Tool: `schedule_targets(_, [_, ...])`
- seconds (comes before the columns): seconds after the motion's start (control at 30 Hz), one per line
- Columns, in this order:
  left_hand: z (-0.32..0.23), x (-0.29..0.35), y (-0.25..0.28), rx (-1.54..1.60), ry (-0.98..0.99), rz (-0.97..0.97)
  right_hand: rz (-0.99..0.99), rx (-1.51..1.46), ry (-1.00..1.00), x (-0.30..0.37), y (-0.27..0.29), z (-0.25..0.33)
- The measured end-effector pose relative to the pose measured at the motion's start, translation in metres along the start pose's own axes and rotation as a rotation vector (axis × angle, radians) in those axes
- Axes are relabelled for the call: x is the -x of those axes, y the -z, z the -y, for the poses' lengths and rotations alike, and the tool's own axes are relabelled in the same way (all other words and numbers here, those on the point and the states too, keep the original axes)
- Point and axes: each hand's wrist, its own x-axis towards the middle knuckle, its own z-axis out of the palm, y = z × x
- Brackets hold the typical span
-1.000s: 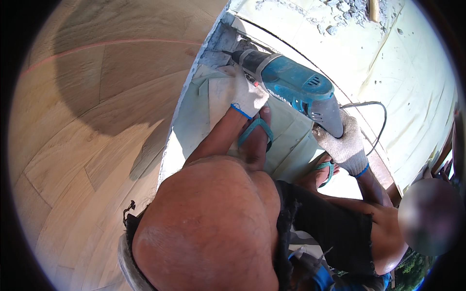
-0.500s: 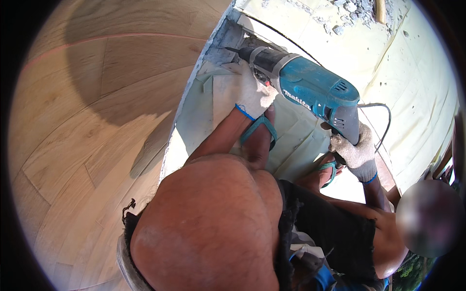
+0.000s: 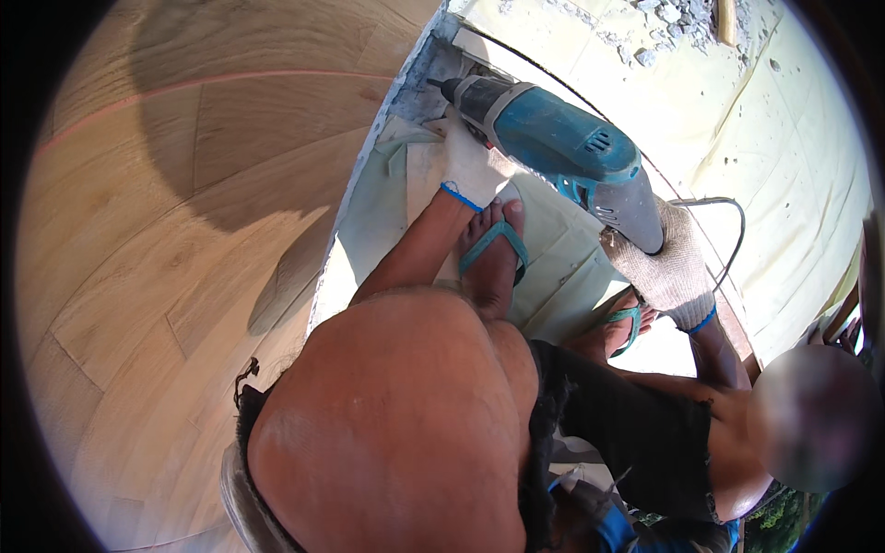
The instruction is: The person uses a corded rotary hammer to chase a groove along the edge of a tiled floor. They hold the tool with both hands and move it steadily along the boundary between the tiles and the adjacent concrete, removing material to form a channel.
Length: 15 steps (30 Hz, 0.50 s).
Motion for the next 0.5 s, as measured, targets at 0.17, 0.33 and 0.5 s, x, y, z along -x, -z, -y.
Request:
schedule_targets(0.17, [0.004, -0.01, -0.008, 0.122, 0.02, 0.017, 0.045, 0.043, 0.01, 0.005, 0.009, 0.011])
schedule_targets(0.33, [0.015, -0.015, 0.007, 0.114, 0.031, 0.015, 0.037, 0.0, -0.009, 0.014, 0.019, 0.013])
schedule_targets(0.5, [0.018, -0.016, 0.03, -0.179, 0.0, 0.054, 0.024, 0.013, 0.054, 0.017, 0.014, 0.003])
